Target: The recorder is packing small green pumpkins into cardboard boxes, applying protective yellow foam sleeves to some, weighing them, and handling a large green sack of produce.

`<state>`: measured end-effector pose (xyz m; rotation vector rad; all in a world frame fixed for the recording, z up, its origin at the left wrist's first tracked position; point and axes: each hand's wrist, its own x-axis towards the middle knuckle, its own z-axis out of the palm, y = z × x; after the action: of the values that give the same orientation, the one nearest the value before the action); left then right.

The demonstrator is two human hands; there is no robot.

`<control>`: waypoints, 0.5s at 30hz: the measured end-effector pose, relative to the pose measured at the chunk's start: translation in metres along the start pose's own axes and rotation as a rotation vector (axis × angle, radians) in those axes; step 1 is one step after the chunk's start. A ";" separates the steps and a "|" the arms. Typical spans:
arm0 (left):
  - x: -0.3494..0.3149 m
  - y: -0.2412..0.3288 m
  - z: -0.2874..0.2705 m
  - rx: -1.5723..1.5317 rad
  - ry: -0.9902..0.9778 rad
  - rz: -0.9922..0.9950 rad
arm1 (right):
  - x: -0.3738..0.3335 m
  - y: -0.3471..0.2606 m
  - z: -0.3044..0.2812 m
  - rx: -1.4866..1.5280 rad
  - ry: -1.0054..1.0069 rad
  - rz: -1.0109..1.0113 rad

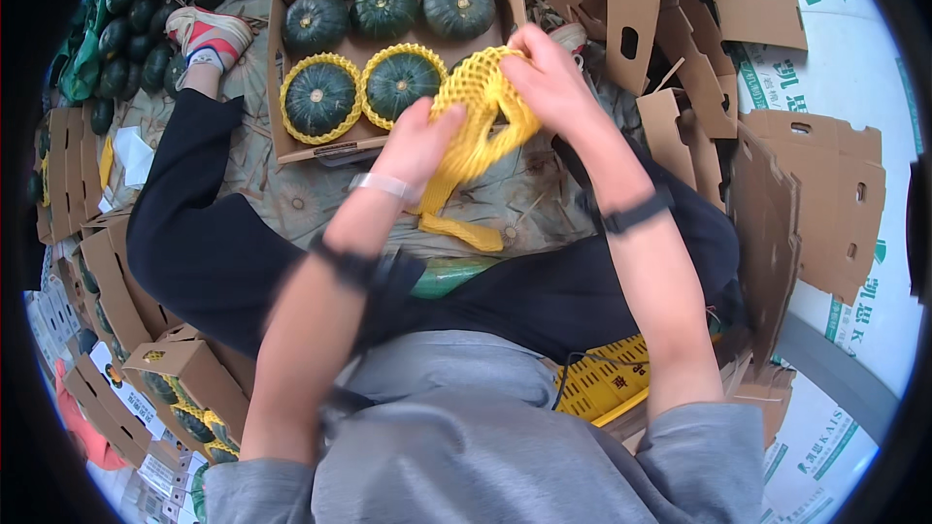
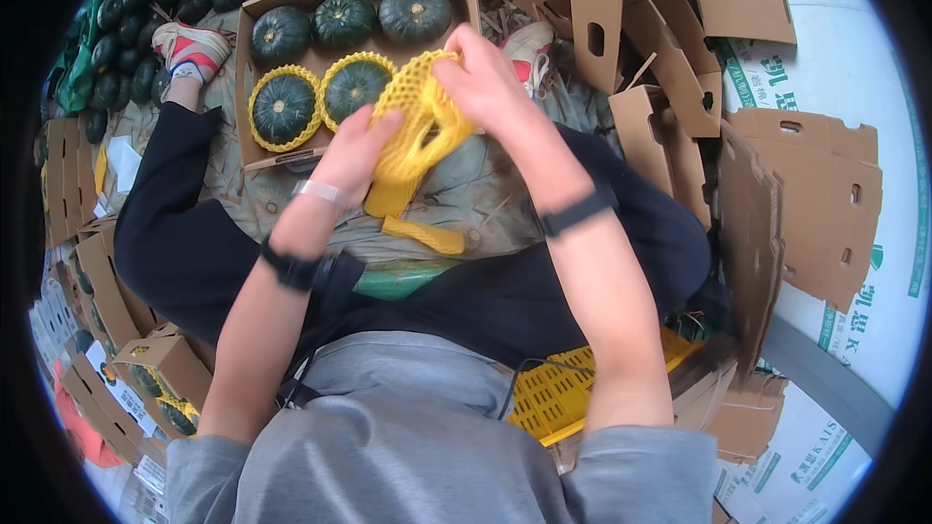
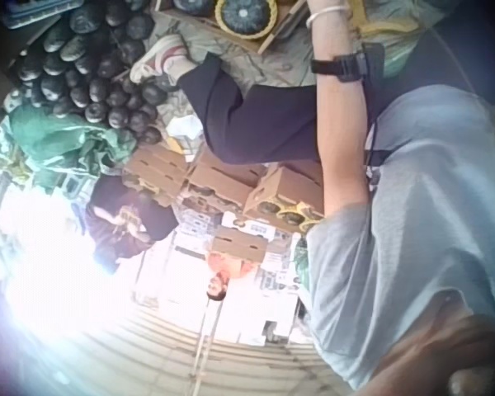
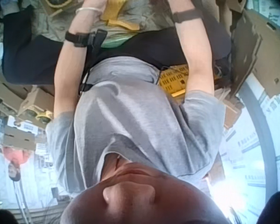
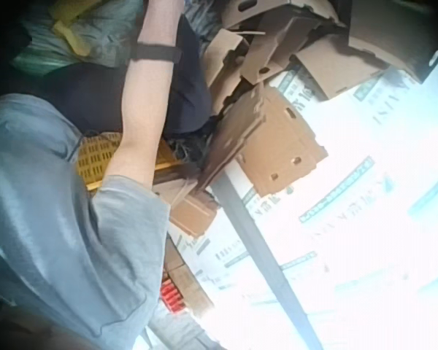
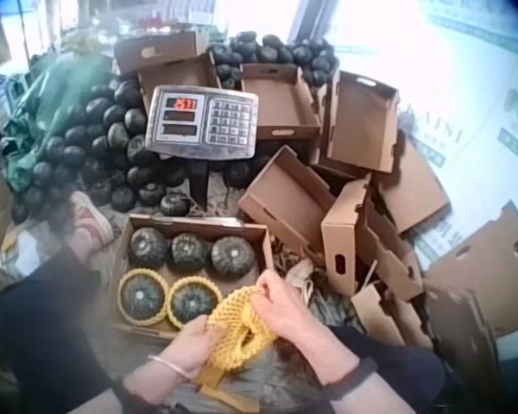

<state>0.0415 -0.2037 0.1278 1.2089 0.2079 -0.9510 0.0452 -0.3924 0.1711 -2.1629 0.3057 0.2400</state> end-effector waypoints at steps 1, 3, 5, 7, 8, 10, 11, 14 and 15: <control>0.027 0.000 0.011 -0.137 -0.022 -0.119 | 0.027 0.028 0.004 -0.263 0.054 -0.060; 0.073 -0.018 0.004 -0.366 -0.085 -0.328 | 0.061 0.058 0.020 -0.365 -0.310 0.083; 0.061 -0.025 0.004 -0.328 0.008 -0.157 | 0.061 0.068 0.016 -0.405 -0.257 -0.075; 0.015 -0.031 -0.003 -0.378 0.093 0.016 | 0.017 0.045 0.006 -0.413 -0.036 -0.263; -0.014 -0.022 -0.012 -0.464 0.081 0.037 | -0.011 0.014 -0.001 -0.391 0.076 -0.324; -0.044 -0.013 -0.027 -0.685 0.022 0.239 | -0.065 -0.021 0.015 -0.396 0.123 -0.354; -0.051 -0.007 -0.037 -0.726 -0.021 0.211 | -0.086 -0.032 0.030 -0.296 0.073 -0.293; -0.052 0.009 -0.044 -0.744 -0.212 0.166 | -0.088 -0.041 0.042 -0.169 0.003 -0.160; -0.048 -0.001 -0.054 -0.789 -0.233 0.105 | -0.081 -0.041 0.043 -0.039 -0.002 -0.089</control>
<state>0.0298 -0.1328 0.1351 0.3776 0.2943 -0.7924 -0.0219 -0.3241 0.2017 -2.2083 0.2048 0.1997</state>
